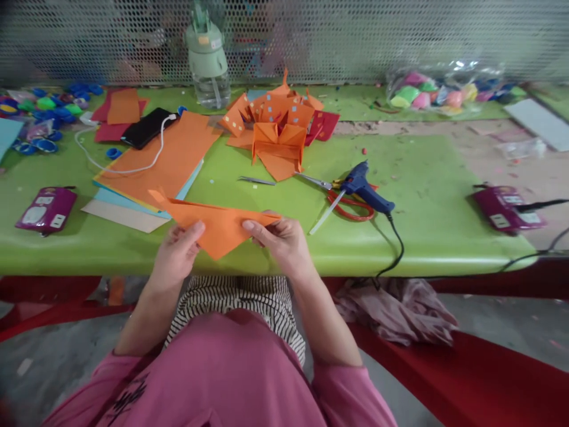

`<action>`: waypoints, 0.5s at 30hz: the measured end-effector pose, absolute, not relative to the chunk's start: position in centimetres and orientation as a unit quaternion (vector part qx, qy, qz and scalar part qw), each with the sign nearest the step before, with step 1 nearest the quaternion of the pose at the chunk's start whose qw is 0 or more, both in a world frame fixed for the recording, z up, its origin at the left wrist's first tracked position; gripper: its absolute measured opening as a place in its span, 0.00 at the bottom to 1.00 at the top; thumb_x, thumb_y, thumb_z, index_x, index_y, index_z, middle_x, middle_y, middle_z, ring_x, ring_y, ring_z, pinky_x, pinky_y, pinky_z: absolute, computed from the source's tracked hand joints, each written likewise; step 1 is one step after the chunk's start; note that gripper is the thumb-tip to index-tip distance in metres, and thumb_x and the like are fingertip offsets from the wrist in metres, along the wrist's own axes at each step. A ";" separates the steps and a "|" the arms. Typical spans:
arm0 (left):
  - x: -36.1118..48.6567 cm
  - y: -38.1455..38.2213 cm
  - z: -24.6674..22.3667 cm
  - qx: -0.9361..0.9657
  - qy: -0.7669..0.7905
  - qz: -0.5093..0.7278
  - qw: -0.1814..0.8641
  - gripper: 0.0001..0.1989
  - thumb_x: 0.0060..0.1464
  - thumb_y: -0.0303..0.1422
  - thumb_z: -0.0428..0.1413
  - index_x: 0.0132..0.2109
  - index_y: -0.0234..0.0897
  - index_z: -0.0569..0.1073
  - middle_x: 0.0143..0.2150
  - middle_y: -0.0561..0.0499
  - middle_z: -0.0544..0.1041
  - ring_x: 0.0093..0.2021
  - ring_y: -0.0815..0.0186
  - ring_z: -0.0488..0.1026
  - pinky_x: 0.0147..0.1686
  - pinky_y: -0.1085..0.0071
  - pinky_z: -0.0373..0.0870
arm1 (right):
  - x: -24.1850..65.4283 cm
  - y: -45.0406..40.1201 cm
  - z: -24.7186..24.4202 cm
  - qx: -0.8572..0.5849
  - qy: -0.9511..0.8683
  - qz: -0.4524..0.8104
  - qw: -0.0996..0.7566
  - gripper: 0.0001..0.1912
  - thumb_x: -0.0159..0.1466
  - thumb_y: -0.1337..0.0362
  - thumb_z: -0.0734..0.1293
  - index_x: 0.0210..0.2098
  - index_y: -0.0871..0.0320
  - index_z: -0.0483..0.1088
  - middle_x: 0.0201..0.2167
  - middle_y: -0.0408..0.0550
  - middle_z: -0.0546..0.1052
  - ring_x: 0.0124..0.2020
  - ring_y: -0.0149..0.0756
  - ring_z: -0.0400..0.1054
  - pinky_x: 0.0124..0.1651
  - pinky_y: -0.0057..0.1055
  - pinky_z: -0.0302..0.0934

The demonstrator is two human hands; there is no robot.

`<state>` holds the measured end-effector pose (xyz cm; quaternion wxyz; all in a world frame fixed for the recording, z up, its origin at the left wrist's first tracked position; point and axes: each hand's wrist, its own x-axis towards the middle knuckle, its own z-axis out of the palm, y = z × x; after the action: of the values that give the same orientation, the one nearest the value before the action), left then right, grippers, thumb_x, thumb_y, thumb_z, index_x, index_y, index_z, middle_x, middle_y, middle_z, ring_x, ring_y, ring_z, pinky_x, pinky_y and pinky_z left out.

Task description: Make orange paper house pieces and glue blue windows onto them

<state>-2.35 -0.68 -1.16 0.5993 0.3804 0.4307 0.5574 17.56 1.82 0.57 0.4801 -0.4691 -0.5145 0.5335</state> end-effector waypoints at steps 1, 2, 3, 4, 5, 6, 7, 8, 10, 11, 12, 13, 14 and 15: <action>-2.4 -0.6 -1.2 0.368 0.435 0.565 0.597 0.14 0.53 0.46 0.66 0.37 0.39 0.82 0.34 0.50 0.84 0.33 0.64 0.81 0.32 0.71 0.80 | 17.6 1.8 0.5 -0.474 -0.511 0.535 0.478 0.19 0.56 0.47 0.77 0.24 0.55 0.77 0.18 0.38 0.70 0.20 0.25 0.59 0.23 0.27 0.52; -2.4 -0.5 -1.2 0.363 0.438 0.566 0.597 0.14 0.53 0.45 0.67 0.36 0.39 0.82 0.32 0.51 0.83 0.30 0.65 0.80 0.30 0.71 0.80 | 17.7 1.8 0.4 -0.476 -0.509 0.534 0.478 0.19 0.57 0.46 0.76 0.24 0.55 0.77 0.18 0.39 0.71 0.20 0.25 0.60 0.24 0.27 0.53; -2.4 -0.4 -1.2 0.362 0.439 0.564 0.598 0.13 0.53 0.45 0.67 0.35 0.39 0.82 0.30 0.51 0.82 0.29 0.66 0.79 0.29 0.71 0.80 | 17.8 1.7 0.4 -0.477 -0.510 0.533 0.477 0.20 0.57 0.45 0.76 0.24 0.55 0.77 0.19 0.39 0.72 0.21 0.25 0.61 0.24 0.27 0.54; -2.3 -0.3 -1.2 0.365 0.439 0.560 0.600 0.14 0.52 0.45 0.67 0.35 0.39 0.82 0.30 0.52 0.82 0.28 0.66 0.79 0.28 0.71 0.79 | 17.9 1.7 0.4 -0.476 -0.514 0.533 0.475 0.20 0.56 0.44 0.76 0.24 0.55 0.77 0.20 0.40 0.72 0.22 0.26 0.61 0.25 0.27 0.55; -2.3 -0.3 -1.2 0.368 0.441 0.556 0.601 0.14 0.52 0.46 0.67 0.34 0.39 0.82 0.29 0.52 0.82 0.28 0.66 0.79 0.28 0.71 0.79 | 17.9 1.6 0.4 -0.475 -0.518 0.531 0.473 0.20 0.55 0.44 0.77 0.24 0.55 0.77 0.21 0.40 0.72 0.22 0.26 0.61 0.25 0.27 0.55; -2.2 -0.2 -1.2 0.368 0.444 0.552 0.602 0.15 0.51 0.46 0.68 0.33 0.38 0.82 0.29 0.52 0.82 0.28 0.67 0.78 0.27 0.71 0.79 | 17.9 1.5 0.4 -0.475 -0.522 0.529 0.471 0.21 0.54 0.44 0.77 0.23 0.55 0.76 0.21 0.39 0.71 0.22 0.26 0.60 0.25 0.27 0.55; -2.1 -0.2 -1.2 0.366 0.449 0.548 0.603 0.16 0.50 0.47 0.68 0.33 0.38 0.82 0.29 0.52 0.82 0.28 0.67 0.78 0.27 0.71 0.79 | 17.9 1.5 0.4 -0.476 -0.525 0.527 0.469 0.21 0.54 0.45 0.78 0.22 0.55 0.75 0.20 0.39 0.70 0.22 0.26 0.60 0.24 0.27 0.53; -2.1 -0.2 -1.2 0.363 0.454 0.545 0.604 0.16 0.49 0.47 0.68 0.32 0.38 0.81 0.28 0.52 0.81 0.27 0.67 0.77 0.27 0.71 0.79 | 17.8 1.5 0.4 -0.480 -0.526 0.524 0.468 0.22 0.53 0.45 0.78 0.21 0.55 0.74 0.19 0.38 0.68 0.21 0.26 0.59 0.23 0.27 0.52; -2.0 -0.3 -1.2 0.357 0.464 0.542 0.603 0.17 0.48 0.48 0.69 0.29 0.37 0.79 0.26 0.53 0.80 0.26 0.68 0.76 0.27 0.71 0.79 | 17.7 1.5 0.3 -0.488 -0.521 0.517 0.471 0.23 0.54 0.45 0.78 0.18 0.56 0.71 0.17 0.38 0.67 0.20 0.26 0.58 0.23 0.27 0.51; -2.0 -0.4 -1.2 0.356 0.467 0.542 0.601 0.18 0.48 0.48 0.69 0.27 0.37 0.78 0.24 0.54 0.78 0.25 0.69 0.75 0.27 0.71 0.79 | 17.6 1.5 0.2 -0.492 -0.517 0.517 0.472 0.24 0.54 0.44 0.78 0.18 0.56 0.72 0.16 0.38 0.67 0.20 0.26 0.58 0.22 0.27 0.51; -2.0 -0.4 -1.2 0.356 0.470 0.543 0.598 0.19 0.49 0.48 0.69 0.26 0.38 0.77 0.23 0.54 0.77 0.25 0.69 0.74 0.27 0.71 0.79 | 17.5 1.5 0.1 -0.495 -0.513 0.519 0.472 0.23 0.53 0.44 0.78 0.19 0.56 0.73 0.16 0.38 0.68 0.19 0.26 0.58 0.22 0.27 0.52; -2.0 -0.5 -1.2 0.358 0.472 0.543 0.595 0.19 0.49 0.48 0.68 0.25 0.38 0.76 0.23 0.55 0.76 0.24 0.69 0.74 0.27 0.70 0.79 | 17.5 1.5 0.0 -0.499 -0.507 0.521 0.471 0.23 0.53 0.43 0.78 0.20 0.56 0.74 0.16 0.38 0.69 0.19 0.26 0.58 0.22 0.26 0.52; -2.0 -0.5 -1.3 0.361 0.473 0.543 0.592 0.20 0.50 0.48 0.68 0.24 0.38 0.75 0.22 0.54 0.76 0.25 0.69 0.74 0.27 0.70 0.79 | 17.4 1.6 -0.2 -0.501 -0.503 0.524 0.471 0.23 0.52 0.43 0.78 0.20 0.55 0.74 0.16 0.39 0.69 0.18 0.26 0.58 0.21 0.26 0.52; -2.0 -0.5 -1.3 0.365 0.474 0.541 0.591 0.20 0.50 0.48 0.67 0.24 0.38 0.75 0.23 0.54 0.76 0.25 0.68 0.75 0.28 0.70 0.79 | 17.4 1.6 -0.3 -0.502 -0.499 0.527 0.471 0.23 0.52 0.43 0.78 0.21 0.55 0.75 0.16 0.39 0.70 0.18 0.25 0.58 0.21 0.26 0.53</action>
<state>-2.02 -0.52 -1.25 0.5908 0.3654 0.4744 0.5408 17.42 1.62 -0.28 0.4710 -0.5017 -0.4987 0.5271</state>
